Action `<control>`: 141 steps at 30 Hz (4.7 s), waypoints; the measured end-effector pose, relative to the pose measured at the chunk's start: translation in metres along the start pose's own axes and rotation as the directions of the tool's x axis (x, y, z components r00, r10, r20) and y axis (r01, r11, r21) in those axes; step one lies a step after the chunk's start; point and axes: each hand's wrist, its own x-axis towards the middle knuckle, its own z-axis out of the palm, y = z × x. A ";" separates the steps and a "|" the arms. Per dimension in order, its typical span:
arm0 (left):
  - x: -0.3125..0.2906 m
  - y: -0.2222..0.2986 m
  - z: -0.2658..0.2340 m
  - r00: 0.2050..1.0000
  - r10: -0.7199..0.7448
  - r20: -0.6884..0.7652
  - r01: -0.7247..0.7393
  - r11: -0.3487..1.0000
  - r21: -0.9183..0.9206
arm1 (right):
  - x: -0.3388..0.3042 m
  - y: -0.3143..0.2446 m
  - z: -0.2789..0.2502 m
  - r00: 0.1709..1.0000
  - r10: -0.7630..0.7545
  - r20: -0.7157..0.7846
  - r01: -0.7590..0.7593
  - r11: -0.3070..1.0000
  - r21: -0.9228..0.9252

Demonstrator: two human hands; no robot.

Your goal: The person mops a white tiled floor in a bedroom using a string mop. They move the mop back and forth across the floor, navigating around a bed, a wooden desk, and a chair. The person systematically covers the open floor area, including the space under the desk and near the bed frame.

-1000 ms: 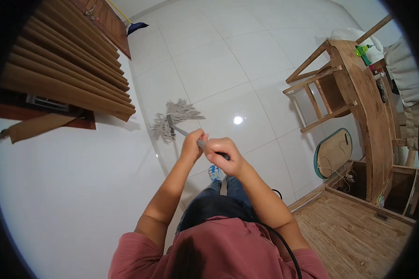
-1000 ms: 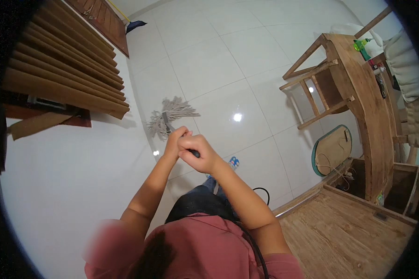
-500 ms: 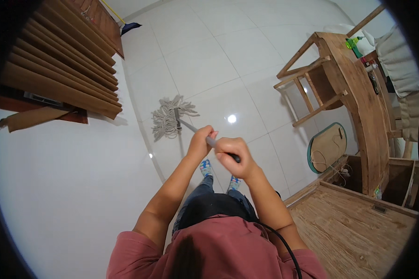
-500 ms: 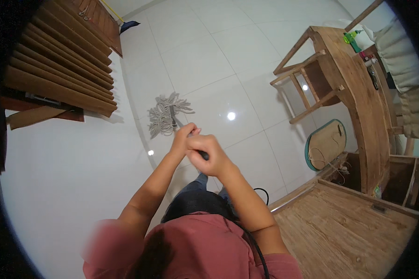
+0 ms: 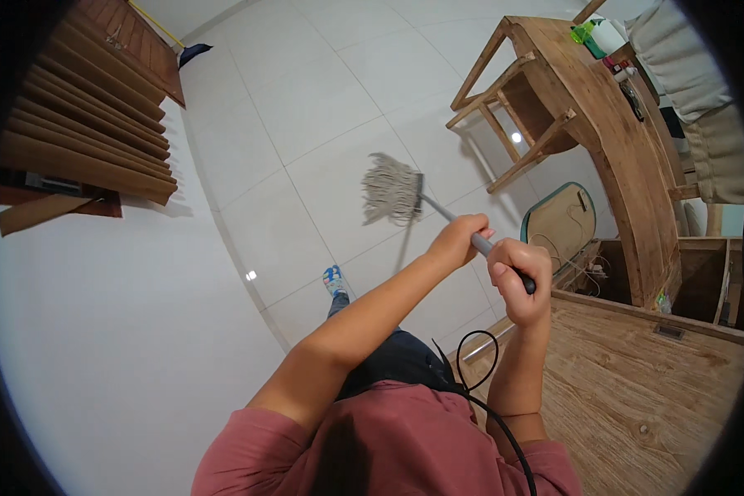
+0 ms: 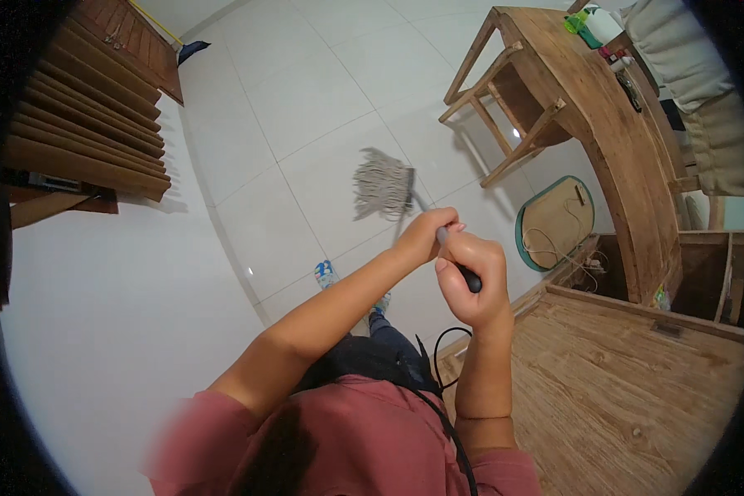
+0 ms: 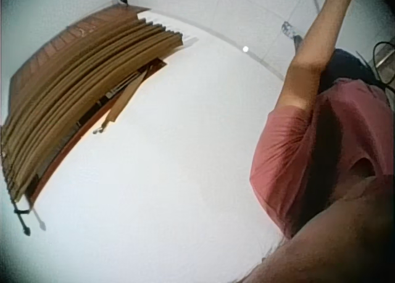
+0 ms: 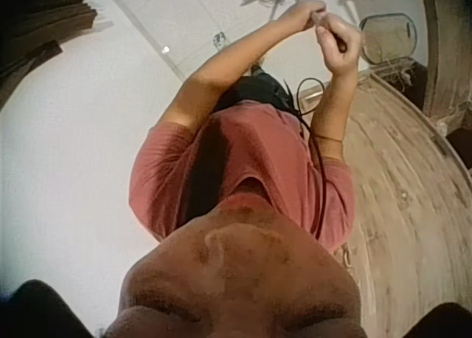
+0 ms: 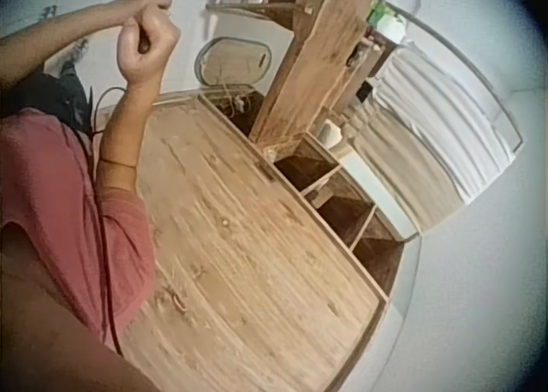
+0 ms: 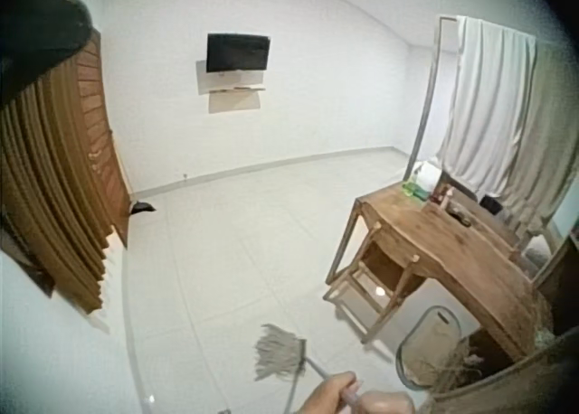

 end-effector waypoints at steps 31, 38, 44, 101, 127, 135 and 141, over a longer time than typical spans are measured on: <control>-0.273 0.009 -0.253 0.873 -0.210 -0.439 0.372 0.870 0.324 | -0.026 -0.063 0.289 0.898 -0.363 0.248 0.193 0.833 0.519; -0.287 -0.014 -0.292 0.809 -0.193 -0.555 0.419 0.852 0.315 | 0.002 -0.073 0.330 0.865 -0.289 0.411 0.080 0.888 0.454; -0.237 -0.016 -0.257 0.854 -0.140 -0.501 0.324 0.897 0.301 | 0.011 -0.074 0.274 0.919 -0.217 0.329 0.073 0.914 0.399; -0.321 0.014 -0.055 0.686 -0.227 -0.691 0.419 0.900 0.120 | -0.143 -0.036 0.161 0.805 -0.473 0.359 0.180 0.771 0.611; -0.101 -0.022 0.060 0.970 0.210 -0.121 -0.200 0.976 0.084 | -0.108 0.015 0.034 0.926 -0.302 0.227 0.288 0.953 0.095; -0.018 0.003 0.001 0.942 0.283 -0.180 -0.190 0.893 0.408 | -0.010 0.036 0.015 0.905 -0.415 0.098 0.389 0.897 0.210; -0.019 -0.008 -0.089 0.935 0.030 -0.353 0.095 0.938 0.332 | 0.045 0.055 0.058 0.855 -0.505 0.117 0.406 0.793 0.454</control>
